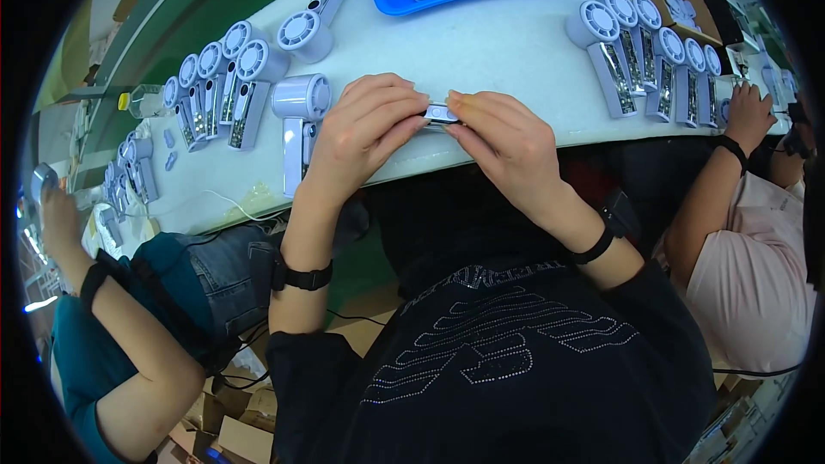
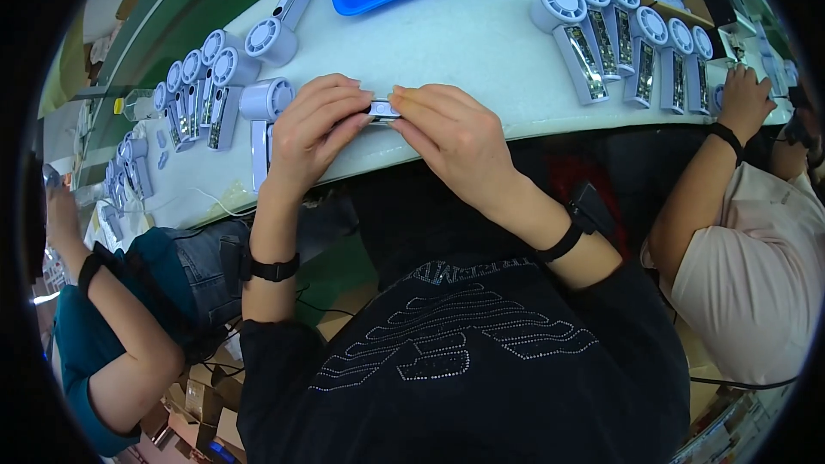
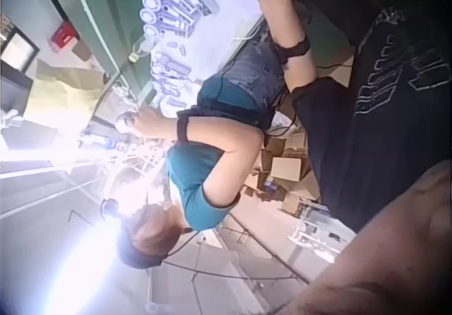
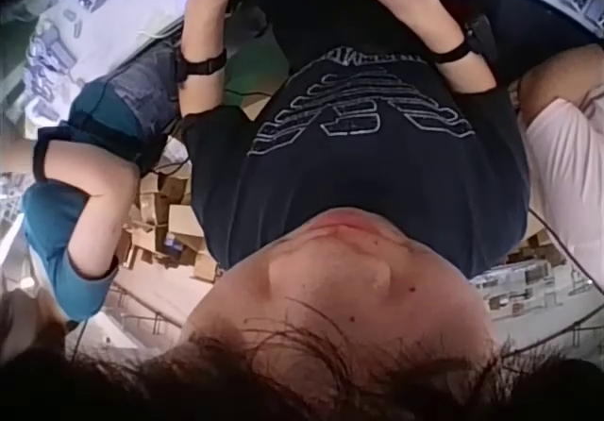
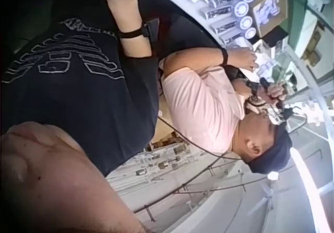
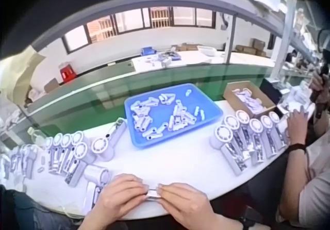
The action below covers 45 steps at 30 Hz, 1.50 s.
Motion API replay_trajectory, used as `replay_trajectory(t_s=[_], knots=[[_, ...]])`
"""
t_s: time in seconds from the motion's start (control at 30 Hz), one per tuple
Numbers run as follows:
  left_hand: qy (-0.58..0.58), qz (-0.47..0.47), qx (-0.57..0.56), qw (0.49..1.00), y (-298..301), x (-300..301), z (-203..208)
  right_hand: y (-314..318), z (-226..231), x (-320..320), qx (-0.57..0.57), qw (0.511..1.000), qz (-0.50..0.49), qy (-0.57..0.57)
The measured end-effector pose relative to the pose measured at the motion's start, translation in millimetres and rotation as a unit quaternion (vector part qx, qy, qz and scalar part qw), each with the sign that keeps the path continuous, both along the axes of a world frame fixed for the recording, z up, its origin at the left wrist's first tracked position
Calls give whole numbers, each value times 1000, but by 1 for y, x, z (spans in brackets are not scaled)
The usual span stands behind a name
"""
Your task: The person assembles handheld fans by picking up a small white button, fitting it into the fan handle, and pressing it down before setting the fan aside. This process is repeated multiple times with several fan bodies.
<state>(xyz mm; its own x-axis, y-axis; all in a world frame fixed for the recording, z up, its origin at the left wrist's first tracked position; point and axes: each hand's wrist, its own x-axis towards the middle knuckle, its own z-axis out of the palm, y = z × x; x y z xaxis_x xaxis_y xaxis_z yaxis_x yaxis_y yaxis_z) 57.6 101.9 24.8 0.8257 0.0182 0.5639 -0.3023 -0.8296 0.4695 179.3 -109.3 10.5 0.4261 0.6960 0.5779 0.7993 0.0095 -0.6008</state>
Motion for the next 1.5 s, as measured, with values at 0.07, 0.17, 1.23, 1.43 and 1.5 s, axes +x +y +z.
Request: replay_trajectory(t_s=[0.07,0.17,1.23,1.43,1.5], knots=[[0,-5,0,1000,0,0,0,1,-1,-1,-7,1000,-1,-17],[8,0,-7,1000,2,1,-5,2,1,-3,-24,998,0,-58],[-95,42,-634,766,-101,-29,23,-25,57,-48,112,985,86,104],[-70,28,-568,819,-92,-35,27,-19,82,-38,-108,853,184,477],[16,20,-570,821,-84,-43,31,-18,85,-33,-171,820,204,506]])
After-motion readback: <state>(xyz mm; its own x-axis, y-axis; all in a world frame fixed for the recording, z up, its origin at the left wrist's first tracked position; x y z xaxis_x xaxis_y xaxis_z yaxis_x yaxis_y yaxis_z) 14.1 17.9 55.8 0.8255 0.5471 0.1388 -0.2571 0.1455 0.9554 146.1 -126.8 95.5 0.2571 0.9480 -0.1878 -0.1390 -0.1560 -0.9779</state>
